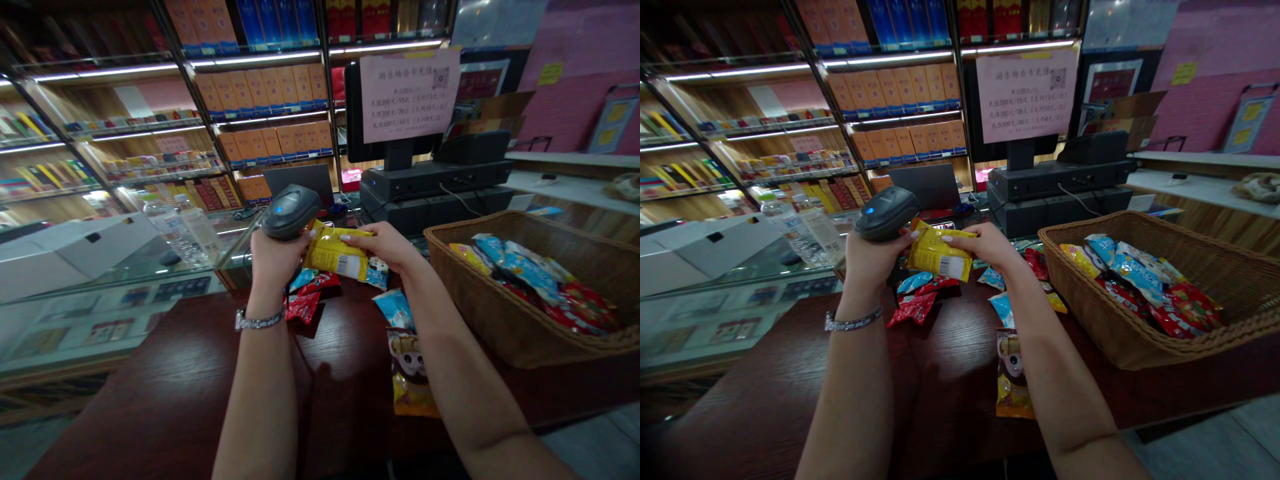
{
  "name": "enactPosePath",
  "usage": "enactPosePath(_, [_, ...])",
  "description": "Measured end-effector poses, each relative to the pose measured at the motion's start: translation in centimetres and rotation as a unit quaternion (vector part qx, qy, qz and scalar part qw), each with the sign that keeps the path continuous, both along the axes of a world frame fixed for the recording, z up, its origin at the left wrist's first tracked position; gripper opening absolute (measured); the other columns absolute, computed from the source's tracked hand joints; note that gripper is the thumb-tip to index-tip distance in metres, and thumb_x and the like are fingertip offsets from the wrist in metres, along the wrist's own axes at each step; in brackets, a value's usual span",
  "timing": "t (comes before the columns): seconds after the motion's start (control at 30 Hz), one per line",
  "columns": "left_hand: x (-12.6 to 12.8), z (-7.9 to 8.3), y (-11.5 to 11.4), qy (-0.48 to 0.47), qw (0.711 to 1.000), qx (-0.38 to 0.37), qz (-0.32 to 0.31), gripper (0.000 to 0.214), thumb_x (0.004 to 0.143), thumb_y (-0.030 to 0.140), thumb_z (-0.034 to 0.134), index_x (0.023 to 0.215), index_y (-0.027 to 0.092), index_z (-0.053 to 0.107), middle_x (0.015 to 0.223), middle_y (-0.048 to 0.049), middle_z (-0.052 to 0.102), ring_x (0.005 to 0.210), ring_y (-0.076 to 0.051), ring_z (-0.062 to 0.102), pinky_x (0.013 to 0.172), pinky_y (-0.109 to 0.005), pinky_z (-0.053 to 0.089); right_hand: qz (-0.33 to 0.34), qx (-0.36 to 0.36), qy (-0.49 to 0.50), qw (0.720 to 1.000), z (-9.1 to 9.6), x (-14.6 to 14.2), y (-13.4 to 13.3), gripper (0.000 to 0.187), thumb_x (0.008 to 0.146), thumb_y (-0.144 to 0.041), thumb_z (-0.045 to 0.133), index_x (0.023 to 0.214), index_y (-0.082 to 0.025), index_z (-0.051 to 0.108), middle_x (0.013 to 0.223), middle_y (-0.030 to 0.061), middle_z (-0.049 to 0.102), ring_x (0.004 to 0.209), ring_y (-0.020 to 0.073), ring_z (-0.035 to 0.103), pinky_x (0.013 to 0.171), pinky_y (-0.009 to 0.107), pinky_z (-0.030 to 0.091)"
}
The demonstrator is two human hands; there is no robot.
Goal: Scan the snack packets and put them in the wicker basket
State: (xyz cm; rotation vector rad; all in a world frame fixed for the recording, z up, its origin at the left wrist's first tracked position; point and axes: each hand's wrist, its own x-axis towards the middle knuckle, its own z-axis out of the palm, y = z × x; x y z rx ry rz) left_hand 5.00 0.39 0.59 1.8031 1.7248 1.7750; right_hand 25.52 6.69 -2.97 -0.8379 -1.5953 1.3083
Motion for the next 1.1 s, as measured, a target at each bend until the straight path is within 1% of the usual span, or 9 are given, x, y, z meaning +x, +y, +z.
enactPosePath(0.13, [-0.1, -0.2, 0.2, -0.008, 0.999, 0.034, 0.001, 0.025, 0.064, 0.027, 0.076, 0.083, 0.013, 0.074, 0.086, -0.0061, 0.076, 0.079, -0.021, 0.070, 0.071, -0.027, 0.057, 0.033, -0.015, -0.004, 0.999, 0.3, 0.5, -0.3, 0.032, 0.073, -0.050, 0.080, 0.085, -0.020, 0.076, 0.081, 0.0035, 0.076, 0.065, 0.0152, 0.067, 0.052, 0.023, 0.051])
enactPosePath(0.27, [0.1, 0.0, 0.0, 0.002, 0.999, 0.031, -0.004, 0.022, 0.065, 0.028, 0.076, 0.081, 0.013, 0.074, 0.084, -0.0054, 0.075, 0.077, -0.020, 0.070, 0.069, -0.026, 0.057, 0.102, -0.033, -0.054, 0.993, 0.5, 1.0, -0.8, 0.032, 0.073, -0.044, 0.082, 0.089, -0.018, 0.076, 0.079, 0.0050, 0.076, 0.063, 0.0161, 0.067, 0.049, 0.023, 0.051])
enactPosePath(0.33, [0.2, 0.1, -0.2, -0.010, 1.000, 0.020, -0.005, 0.026, 0.067, 0.033, 0.075, 0.083, 0.013, 0.073, 0.083, -0.0058, 0.075, 0.071, -0.019, 0.070, 0.064, -0.026, 0.057, 0.106, -0.049, -0.040, 0.992, 0.5, 1.2, -0.8, 0.030, 0.074, -0.041, 0.082, 0.090, -0.017, 0.076, 0.082, 0.0062, 0.077, 0.064, 0.0159, 0.068, 0.049, 0.022, 0.053])
enactPosePath(0.4, [0.2, 0.2, -0.3, -0.033, 0.999, 0.009, -0.002, 0.031, 0.070, 0.037, 0.074, 0.088, 0.013, 0.073, 0.081, -0.0063, 0.074, 0.063, -0.018, 0.069, 0.059, -0.026, 0.056, 0.078, -0.074, 0.008, 0.994, 0.6, 1.3, -0.4, 0.027, 0.075, -0.036, 0.081, 0.093, -0.016, 0.075, 0.087, 0.0070, 0.077, 0.068, 0.0163, 0.070, 0.053, 0.023, 0.055])
enactPosePath(0.5, [-0.1, 0.3, -0.8, -0.051, 0.999, -0.006, -0.011, 0.034, 0.070, 0.040, 0.075, 0.091, 0.014, 0.072, 0.075, -0.0050, 0.072, 0.056, -0.018, 0.067, 0.054, -0.026, 0.054, -0.017, -0.093, 0.126, 0.987, 0.6, 1.7, 0.6, 0.023, 0.080, -0.029, 0.077, 0.098, -0.016, 0.072, 0.093, 0.0067, 0.077, 0.075, 0.0166, 0.072, 0.061, 0.025, 0.059])
enactPosePath(0.6, [-0.7, 0.4, -1.3, -0.018, 0.996, -0.057, -0.065, 0.030, 0.069, 0.039, 0.078, 0.085, 0.015, 0.072, 0.061, -0.0016, 0.067, 0.049, -0.017, 0.063, 0.048, -0.025, 0.051, -0.124, -0.076, 0.230, 0.962, 0.7, 2.5, 1.7, 0.019, 0.084, -0.024, 0.071, 0.101, -0.016, 0.070, 0.095, 0.0052, 0.076, 0.078, 0.0151, 0.072, 0.064, 0.024, 0.060])
enactPosePath(0.7, [-0.9, 0.1, -1.4, 0.034, 0.990, -0.094, -0.102, 0.027, 0.068, 0.037, 0.080, 0.080, 0.014, 0.074, 0.053, -0.0007, 0.064, 0.045, -0.017, 0.060, 0.046, -0.026, 0.049, -0.180, -0.067, 0.273, 0.943, 0.6, 3.1, 2.5, 0.018, 0.085, -0.023, 0.069, 0.102, -0.017, 0.068, 0.095, 0.0038, 0.076, 0.080, 0.0153, 0.072, 0.064, 0.025, 0.060])
enactPosePath(0.93, [0.0, -0.5, -0.9, 0.112, 0.977, -0.087, -0.159, 0.037, 0.071, 0.038, 0.078, 0.099, 0.015, 0.079, 0.079, -0.0052, 0.076, 0.063, -0.020, 0.067, 0.061, -0.030, 0.057, -0.202, -0.070, 0.282, 0.935, 0.3, 3.2, 3.1, 0.019, 0.081, -0.024, 0.071, 0.099, -0.017, 0.069, 0.094, 0.0041, 0.076, 0.083, 0.0175, 0.072, 0.067, 0.028, 0.061])
enactPosePath(1.1, [0.0, -0.4, -1.1, 0.123, 0.978, -0.089, -0.145, 0.037, 0.072, 0.039, 0.078, 0.098, 0.013, 0.079, 0.074, -0.0064, 0.075, 0.067, -0.024, 0.070, 0.064, -0.032, 0.058, -0.202, -0.050, 0.278, 0.938, 0.3, 3.2, 2.9, 0.025, 0.080, -0.027, 0.072, 0.104, -0.019, 0.068, 0.101, 0.0046, 0.075, 0.093, 0.0186, 0.071, 0.077, 0.032, 0.060])
